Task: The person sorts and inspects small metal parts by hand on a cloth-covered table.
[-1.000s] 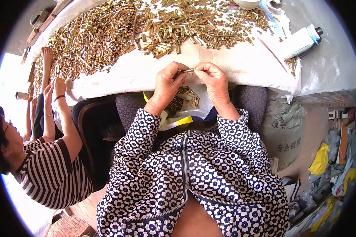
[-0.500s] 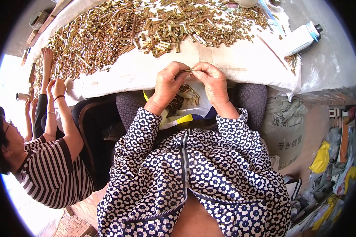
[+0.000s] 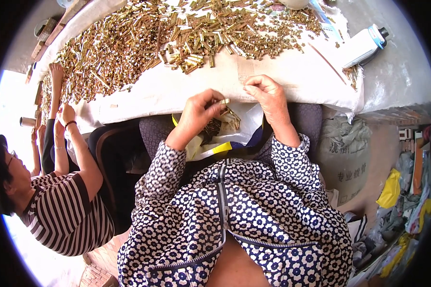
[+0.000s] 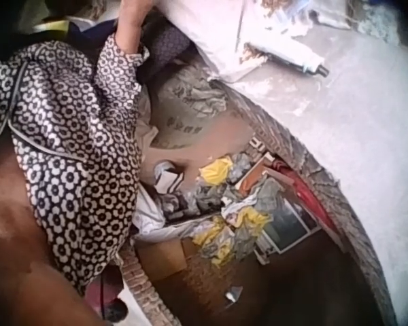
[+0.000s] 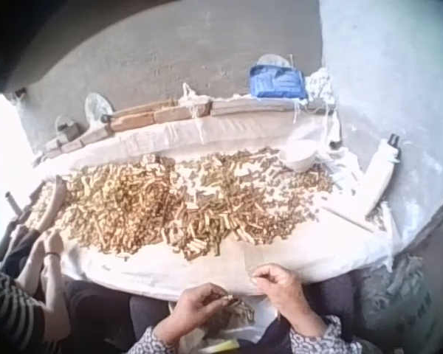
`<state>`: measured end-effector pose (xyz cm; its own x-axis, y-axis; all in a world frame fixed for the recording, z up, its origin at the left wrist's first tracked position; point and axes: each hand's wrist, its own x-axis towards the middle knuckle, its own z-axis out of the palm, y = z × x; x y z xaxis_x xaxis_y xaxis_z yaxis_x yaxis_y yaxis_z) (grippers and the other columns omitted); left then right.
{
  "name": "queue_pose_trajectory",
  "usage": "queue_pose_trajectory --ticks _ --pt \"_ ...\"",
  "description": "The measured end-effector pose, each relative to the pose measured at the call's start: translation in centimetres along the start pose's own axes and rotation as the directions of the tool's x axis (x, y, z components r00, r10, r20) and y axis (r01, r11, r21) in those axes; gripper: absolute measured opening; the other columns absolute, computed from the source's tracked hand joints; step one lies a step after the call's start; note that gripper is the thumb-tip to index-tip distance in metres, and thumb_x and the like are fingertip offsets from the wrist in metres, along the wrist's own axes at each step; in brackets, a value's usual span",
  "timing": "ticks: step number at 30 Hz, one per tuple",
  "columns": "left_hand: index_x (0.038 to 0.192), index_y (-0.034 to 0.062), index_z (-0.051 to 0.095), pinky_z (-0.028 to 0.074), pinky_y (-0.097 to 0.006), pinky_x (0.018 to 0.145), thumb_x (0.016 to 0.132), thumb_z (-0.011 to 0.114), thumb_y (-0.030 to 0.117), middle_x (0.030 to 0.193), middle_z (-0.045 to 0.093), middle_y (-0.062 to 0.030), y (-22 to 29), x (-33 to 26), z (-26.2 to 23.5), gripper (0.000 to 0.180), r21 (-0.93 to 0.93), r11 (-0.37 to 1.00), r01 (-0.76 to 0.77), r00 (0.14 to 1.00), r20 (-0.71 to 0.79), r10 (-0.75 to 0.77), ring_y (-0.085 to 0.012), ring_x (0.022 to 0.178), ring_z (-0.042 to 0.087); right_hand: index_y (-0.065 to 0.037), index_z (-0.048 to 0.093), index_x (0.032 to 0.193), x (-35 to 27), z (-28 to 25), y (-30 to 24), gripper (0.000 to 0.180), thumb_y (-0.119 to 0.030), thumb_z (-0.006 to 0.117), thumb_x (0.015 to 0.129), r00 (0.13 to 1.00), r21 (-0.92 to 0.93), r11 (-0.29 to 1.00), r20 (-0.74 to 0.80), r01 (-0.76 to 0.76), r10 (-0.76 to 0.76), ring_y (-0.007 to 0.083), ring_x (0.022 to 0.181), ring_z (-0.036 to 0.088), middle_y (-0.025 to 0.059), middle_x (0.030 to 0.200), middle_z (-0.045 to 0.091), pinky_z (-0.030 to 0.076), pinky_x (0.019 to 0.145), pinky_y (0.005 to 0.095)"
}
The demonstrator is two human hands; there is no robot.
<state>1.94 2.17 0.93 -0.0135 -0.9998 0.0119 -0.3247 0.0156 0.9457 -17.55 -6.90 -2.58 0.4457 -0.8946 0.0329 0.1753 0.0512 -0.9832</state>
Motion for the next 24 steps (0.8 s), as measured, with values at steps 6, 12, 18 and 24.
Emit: queue_pose_trajectory --ticks 6,12,18,24 --pt "0.097 0.0006 0.06 0.051 -0.035 0.069 0.078 0.067 0.003 0.087 0.064 -0.0156 1.5 -0.5 -1.0 0.021 0.375 0.904 -0.205 0.978 0.048 0.202 -0.0321 0.081 0.064 0.0 0.059 0.097 3.3 -2.6 -0.2 0.018 0.002 0.06 0.08 0.857 -0.771 0.545 0.002 0.33 -0.515 0.0207 0.084 0.062 0.0093 0.096 0.062 0.05 0.075 0.0305" --pt "0.1 0.003 0.063 0.051 -0.034 0.069 0.08 0.06 0.0 0.095 0.064 -0.0113 0.1 5.9 -3.0 0.02 0.667 0.708 -0.233 0.92 -0.084 0.383 -0.0283 0.082 0.064 -0.005 0.061 0.103 7.3 -3.0 0.4 0.027 -0.008 0.065 0.077 0.894 -0.95 0.27 0.019 0.156 -0.448 0.0328 0.097 0.058 0.0143 0.103 0.061 0.049 0.083 0.0395" --pt "0.096 0.0038 0.065 0.05 -0.037 0.078 0.076 0.054 -0.002 0.099 0.062 -0.0108 -1.1 10.0 -2.8 0.023 0.864 0.431 -0.262 0.931 0.108 0.349 -0.0284 0.093 0.061 -0.005 0.062 0.091 7.4 -2.9 -0.1 0.013 -0.006 0.062 0.078 0.891 -0.967 0.179 0.086 0.183 -0.446 0.0309 0.09 0.06 0.0108 0.095 0.062 0.05 0.076 0.0396" --pt "0.102 0.0026 0.06 0.052 -0.037 0.071 0.081 0.06 0.002 0.093 0.063 -0.0097 -1.1 8.7 -1.6 0.021 0.734 0.64 -0.228 0.929 -0.032 0.368 -0.0261 0.08 0.063 -0.004 0.061 0.083 5.6 -1.4 -0.6 0.009 0.0 0.066 0.077 0.85 -0.81 0.512 -0.03 0.288 -0.526 0.0193 0.068 0.061 0.0076 0.081 0.059 0.048 0.06 0.0284"
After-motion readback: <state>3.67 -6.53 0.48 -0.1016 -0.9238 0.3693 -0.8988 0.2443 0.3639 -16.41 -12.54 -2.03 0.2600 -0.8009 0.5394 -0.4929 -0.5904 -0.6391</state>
